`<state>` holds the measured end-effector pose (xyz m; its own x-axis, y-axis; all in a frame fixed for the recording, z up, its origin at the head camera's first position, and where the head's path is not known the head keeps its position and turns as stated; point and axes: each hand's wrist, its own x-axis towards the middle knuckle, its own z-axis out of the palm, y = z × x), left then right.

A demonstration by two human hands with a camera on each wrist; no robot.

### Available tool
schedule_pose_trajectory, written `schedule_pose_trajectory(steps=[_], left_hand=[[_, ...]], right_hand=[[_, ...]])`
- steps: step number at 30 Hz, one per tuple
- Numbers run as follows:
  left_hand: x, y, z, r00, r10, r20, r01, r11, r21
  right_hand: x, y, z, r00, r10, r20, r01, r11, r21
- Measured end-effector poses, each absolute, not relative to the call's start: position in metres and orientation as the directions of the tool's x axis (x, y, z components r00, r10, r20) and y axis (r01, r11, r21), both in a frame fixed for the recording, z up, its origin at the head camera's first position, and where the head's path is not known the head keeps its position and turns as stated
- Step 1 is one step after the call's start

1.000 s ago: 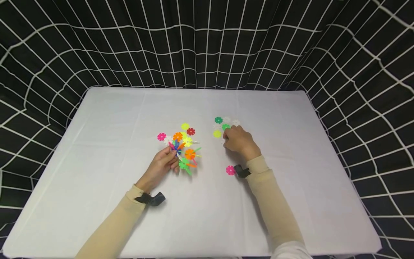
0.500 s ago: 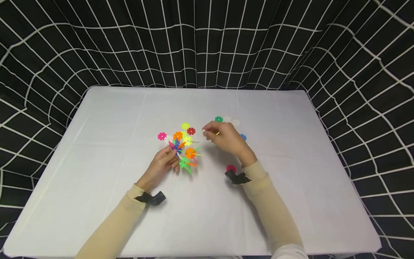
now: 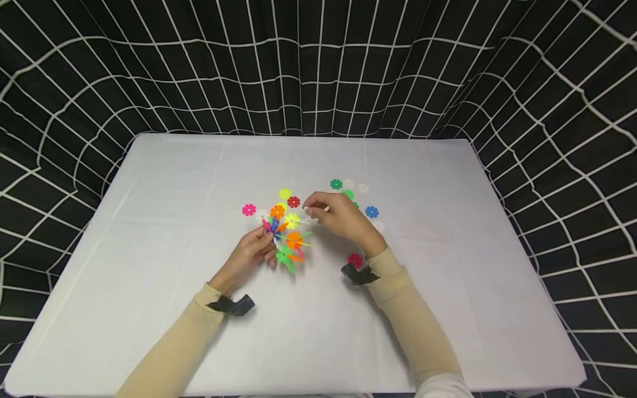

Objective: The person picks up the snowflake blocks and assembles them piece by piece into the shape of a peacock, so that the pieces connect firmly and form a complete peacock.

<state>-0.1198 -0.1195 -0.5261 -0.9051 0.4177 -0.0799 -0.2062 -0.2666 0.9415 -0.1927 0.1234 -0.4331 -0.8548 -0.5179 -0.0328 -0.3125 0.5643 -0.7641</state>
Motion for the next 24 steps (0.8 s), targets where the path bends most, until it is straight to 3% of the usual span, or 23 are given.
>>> schedule_pose_trajectory(steps=[10,18,24], left_hand=[[-0.120,-0.120,-0.526,-0.904,0.420,-0.077,-0.205,-0.270,0.941],[-0.120,-0.121,-0.528,-0.910,0.407,-0.078,-0.198,-0.261,0.945],[-0.120,-0.119,-0.526,-0.938,0.330,-0.107,-0.188,-0.225,0.956]], right_hand=[[-0.192,0.119,-0.436,-0.854,-0.517,-0.057,-0.299,0.577,-0.760],[-0.186,0.112,-0.442,-0.851,-0.523,0.052,-0.405,0.589,-0.700],[-0.185,0.113,-0.452,-0.845,-0.534,0.029,-0.397,0.589,-0.704]])
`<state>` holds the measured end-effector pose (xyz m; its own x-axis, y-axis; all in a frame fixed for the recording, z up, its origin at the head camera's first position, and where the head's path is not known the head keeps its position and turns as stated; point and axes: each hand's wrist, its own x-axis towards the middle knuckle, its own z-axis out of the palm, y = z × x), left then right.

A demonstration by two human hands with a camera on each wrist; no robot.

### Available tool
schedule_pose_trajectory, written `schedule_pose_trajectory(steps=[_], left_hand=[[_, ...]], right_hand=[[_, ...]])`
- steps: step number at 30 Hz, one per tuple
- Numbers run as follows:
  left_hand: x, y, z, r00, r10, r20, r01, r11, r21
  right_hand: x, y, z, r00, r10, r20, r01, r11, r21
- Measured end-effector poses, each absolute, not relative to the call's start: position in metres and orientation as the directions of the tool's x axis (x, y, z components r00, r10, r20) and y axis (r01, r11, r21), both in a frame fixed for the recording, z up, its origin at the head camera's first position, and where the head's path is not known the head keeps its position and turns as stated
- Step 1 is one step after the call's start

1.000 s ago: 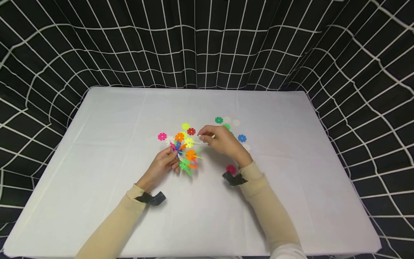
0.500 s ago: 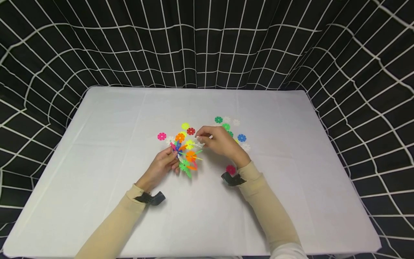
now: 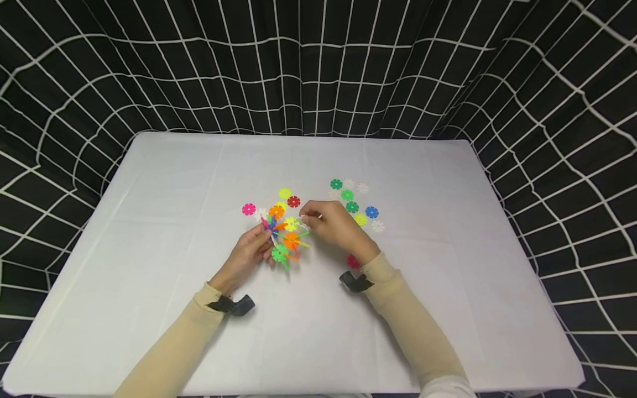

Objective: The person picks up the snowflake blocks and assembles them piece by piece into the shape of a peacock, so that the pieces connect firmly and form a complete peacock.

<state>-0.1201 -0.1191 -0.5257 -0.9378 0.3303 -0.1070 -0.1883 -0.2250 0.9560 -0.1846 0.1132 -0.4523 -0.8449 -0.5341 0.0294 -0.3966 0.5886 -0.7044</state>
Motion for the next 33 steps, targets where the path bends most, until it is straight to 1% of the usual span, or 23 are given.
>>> schedule_pose_trajectory(steps=[5,8,12,15,18,22,29,33], left_hand=[[-0.121,-0.116,-0.524,-0.959,0.234,-0.160,-0.219,-0.255,0.942],[-0.121,-0.116,-0.523,-0.960,0.225,-0.168,-0.224,-0.257,0.940],[-0.121,-0.116,-0.524,-0.960,0.243,-0.140,-0.202,-0.253,0.946],[-0.121,-0.116,-0.525,-0.959,0.257,-0.118,-0.185,-0.256,0.949],[-0.121,-0.117,-0.526,-0.954,0.275,-0.115,-0.187,-0.249,0.950],[-0.120,-0.118,-0.527,-0.948,0.296,-0.116,-0.189,-0.233,0.954],[-0.120,-0.118,-0.527,-0.946,0.305,-0.109,-0.186,-0.238,0.953],[-0.121,-0.119,-0.526,-0.946,0.313,-0.090,-0.167,-0.232,0.958]], right_hand=[[-0.184,0.117,-0.454,-0.845,-0.535,-0.021,-0.349,0.580,-0.736],[-0.186,0.123,-0.451,-0.846,-0.531,-0.047,-0.333,0.596,-0.731],[-0.199,0.140,-0.445,-0.881,-0.465,-0.089,-0.278,0.661,-0.697],[-0.214,0.156,-0.444,-0.915,-0.378,-0.142,-0.209,0.745,-0.633],[-0.229,0.170,-0.444,-0.925,-0.326,-0.196,-0.168,0.814,-0.557],[-0.240,0.179,-0.446,-0.916,-0.301,-0.266,-0.147,0.867,-0.476],[-0.245,0.180,-0.451,-0.889,-0.214,-0.405,-0.107,0.957,-0.271],[-0.243,0.179,-0.456,-0.891,-0.219,-0.398,-0.136,0.964,-0.227]])
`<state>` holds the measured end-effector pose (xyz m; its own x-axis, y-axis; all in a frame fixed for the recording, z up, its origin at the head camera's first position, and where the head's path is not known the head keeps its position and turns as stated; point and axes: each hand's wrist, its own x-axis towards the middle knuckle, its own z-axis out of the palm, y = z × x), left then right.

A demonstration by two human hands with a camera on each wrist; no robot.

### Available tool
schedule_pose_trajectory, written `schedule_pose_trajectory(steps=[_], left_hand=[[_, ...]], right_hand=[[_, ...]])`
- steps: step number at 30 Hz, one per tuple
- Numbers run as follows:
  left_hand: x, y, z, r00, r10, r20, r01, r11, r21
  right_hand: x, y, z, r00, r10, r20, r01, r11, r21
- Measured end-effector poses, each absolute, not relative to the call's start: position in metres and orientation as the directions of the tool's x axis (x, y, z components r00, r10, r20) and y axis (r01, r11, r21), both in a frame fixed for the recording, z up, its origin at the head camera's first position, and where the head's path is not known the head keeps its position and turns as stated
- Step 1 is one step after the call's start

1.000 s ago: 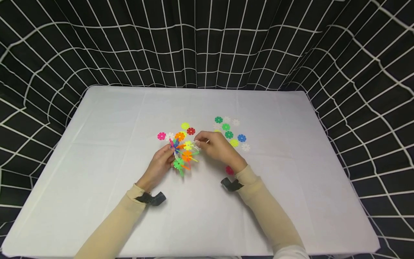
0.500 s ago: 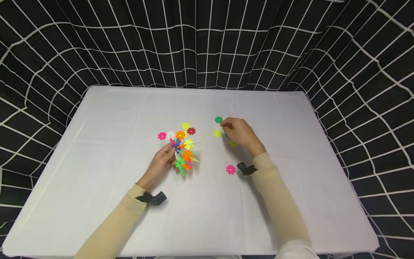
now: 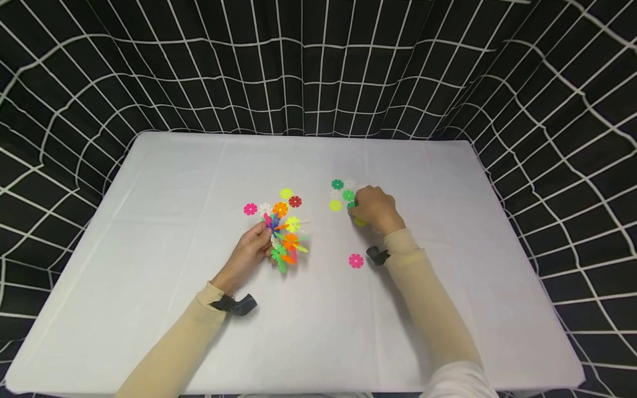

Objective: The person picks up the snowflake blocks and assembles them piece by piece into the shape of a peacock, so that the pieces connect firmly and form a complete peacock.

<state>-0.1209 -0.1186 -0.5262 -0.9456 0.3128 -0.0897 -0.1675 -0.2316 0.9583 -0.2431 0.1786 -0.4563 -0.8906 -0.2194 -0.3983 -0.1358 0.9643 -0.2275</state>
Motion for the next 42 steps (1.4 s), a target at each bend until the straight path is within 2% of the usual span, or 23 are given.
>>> schedule_pose_trajectory(steps=[5,9,13,19,29,42], left_hand=[[-0.122,-0.119,-0.526,-0.946,0.314,-0.076,-0.150,-0.219,0.964],[-0.122,-0.120,-0.526,-0.945,0.314,-0.086,-0.160,-0.216,0.963],[-0.122,-0.120,-0.526,-0.945,0.315,-0.081,-0.155,-0.217,0.964],[-0.121,-0.119,-0.524,-0.946,0.313,-0.086,-0.160,-0.219,0.963],[-0.120,-0.117,-0.526,-0.944,0.315,-0.096,-0.170,-0.217,0.961],[-0.121,-0.119,-0.527,-0.947,0.300,-0.118,-0.182,-0.193,0.964]], right_hand=[[-0.241,0.177,-0.462,-0.904,-0.237,-0.355,-0.146,0.954,-0.263],[-0.239,0.174,-0.460,-0.882,-0.291,-0.371,-0.128,0.905,-0.406],[-0.233,0.165,-0.449,-0.858,-0.416,-0.300,-0.185,0.797,-0.575],[-0.217,0.146,-0.428,-0.848,-0.498,-0.180,-0.248,0.674,-0.695],[-0.199,0.120,-0.420,-0.781,-0.620,-0.073,-0.382,0.567,-0.729],[-0.195,0.112,-0.428,-0.739,-0.673,-0.036,-0.438,0.520,-0.733]])
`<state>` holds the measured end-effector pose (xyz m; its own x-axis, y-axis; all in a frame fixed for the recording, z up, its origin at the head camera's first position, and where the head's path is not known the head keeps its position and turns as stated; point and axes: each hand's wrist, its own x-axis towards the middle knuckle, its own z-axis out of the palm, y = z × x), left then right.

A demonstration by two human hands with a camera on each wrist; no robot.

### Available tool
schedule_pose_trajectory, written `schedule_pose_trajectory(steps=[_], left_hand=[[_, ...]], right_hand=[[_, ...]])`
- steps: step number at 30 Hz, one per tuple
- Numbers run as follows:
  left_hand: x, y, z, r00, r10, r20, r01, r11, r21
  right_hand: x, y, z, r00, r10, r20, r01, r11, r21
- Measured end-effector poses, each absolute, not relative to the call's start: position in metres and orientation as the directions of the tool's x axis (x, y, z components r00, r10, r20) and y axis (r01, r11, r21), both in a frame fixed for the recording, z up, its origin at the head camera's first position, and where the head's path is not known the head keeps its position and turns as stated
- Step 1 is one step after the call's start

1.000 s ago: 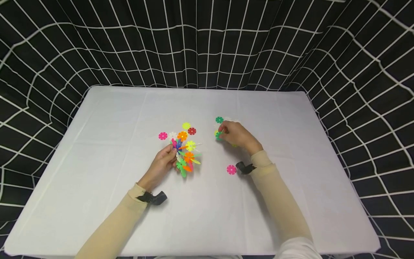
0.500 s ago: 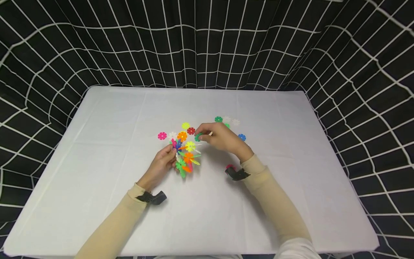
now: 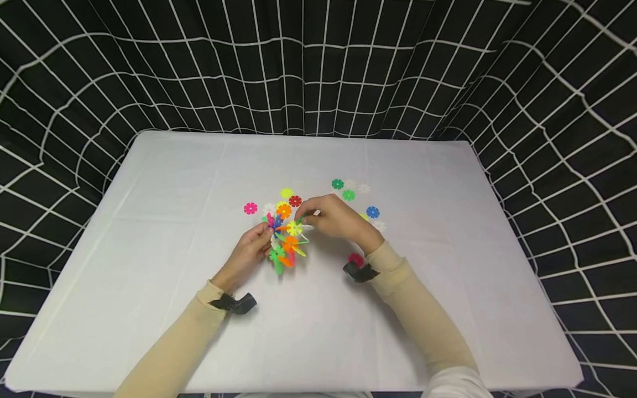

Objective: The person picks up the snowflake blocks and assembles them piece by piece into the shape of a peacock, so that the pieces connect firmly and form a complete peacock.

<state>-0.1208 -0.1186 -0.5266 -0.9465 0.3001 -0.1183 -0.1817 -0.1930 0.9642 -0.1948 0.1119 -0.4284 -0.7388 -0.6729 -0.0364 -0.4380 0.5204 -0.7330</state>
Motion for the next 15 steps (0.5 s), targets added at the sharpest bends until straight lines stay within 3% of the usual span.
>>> schedule_pose_trajectory(steps=[5,12,15], left_hand=[[-0.121,-0.119,-0.526,-0.951,0.283,-0.126,-0.188,-0.203,0.961],[-0.122,-0.118,-0.526,-0.950,0.293,-0.108,-0.181,-0.235,0.955],[-0.122,-0.119,-0.527,-0.947,0.305,-0.099,-0.175,-0.234,0.956]], right_hand=[[-0.195,0.110,-0.432,-0.736,-0.677,-0.013,-0.461,0.515,-0.723],[-0.199,0.113,-0.431,-0.732,-0.677,-0.075,-0.413,0.528,-0.742],[-0.206,0.120,-0.431,-0.759,-0.645,-0.087,-0.385,0.553,-0.739]])
